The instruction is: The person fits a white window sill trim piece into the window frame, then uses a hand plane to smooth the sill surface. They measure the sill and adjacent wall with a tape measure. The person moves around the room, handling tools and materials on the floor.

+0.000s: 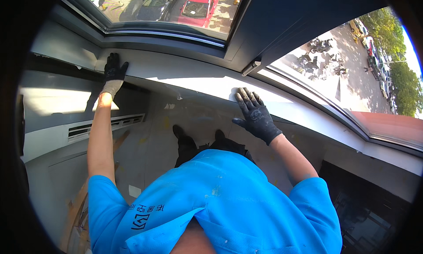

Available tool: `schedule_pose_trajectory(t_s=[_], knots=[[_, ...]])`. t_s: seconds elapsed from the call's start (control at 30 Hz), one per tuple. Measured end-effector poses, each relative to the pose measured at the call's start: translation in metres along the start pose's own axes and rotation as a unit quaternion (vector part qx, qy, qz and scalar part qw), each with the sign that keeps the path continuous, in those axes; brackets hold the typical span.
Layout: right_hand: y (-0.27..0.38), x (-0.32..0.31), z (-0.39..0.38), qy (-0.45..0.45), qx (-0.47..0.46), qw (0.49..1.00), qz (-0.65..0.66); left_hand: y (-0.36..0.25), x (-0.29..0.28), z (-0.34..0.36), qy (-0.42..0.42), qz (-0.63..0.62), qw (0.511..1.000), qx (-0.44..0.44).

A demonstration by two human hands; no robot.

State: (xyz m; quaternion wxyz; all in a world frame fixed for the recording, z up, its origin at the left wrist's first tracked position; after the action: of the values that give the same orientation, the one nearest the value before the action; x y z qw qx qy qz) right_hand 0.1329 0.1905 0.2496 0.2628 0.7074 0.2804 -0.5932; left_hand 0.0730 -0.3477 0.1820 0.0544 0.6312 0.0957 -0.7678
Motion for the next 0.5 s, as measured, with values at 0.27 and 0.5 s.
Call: schedule_pose_trajectory(t_s=[0.27, 0.5], knots=[[-0.062, 0.006, -0.066, -0.030, -0.015, 0.999, 0.006, -0.323, -0.016, -0.115, 0.032, -0.069, 0.979, 0.189], [-0.110, 0.023, -0.117, -0.035, 0.022, 0.999, 0.009, -0.513, -0.053, -0.275, 0.213, -0.330, 0.863, 0.317]])
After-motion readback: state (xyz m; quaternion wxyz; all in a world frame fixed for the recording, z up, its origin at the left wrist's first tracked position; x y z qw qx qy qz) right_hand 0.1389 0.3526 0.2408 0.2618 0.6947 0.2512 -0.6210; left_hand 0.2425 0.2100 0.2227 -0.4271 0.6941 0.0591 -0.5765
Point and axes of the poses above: each hand's wrist, its own z-axis towards the middle knuckle, its own x-axis out of the palm, y = z × x, the point moved 5 cm from there along z, towards the middle knuckle, and after that the axes turned 4 degrees about -z, right-handed, at the moved point
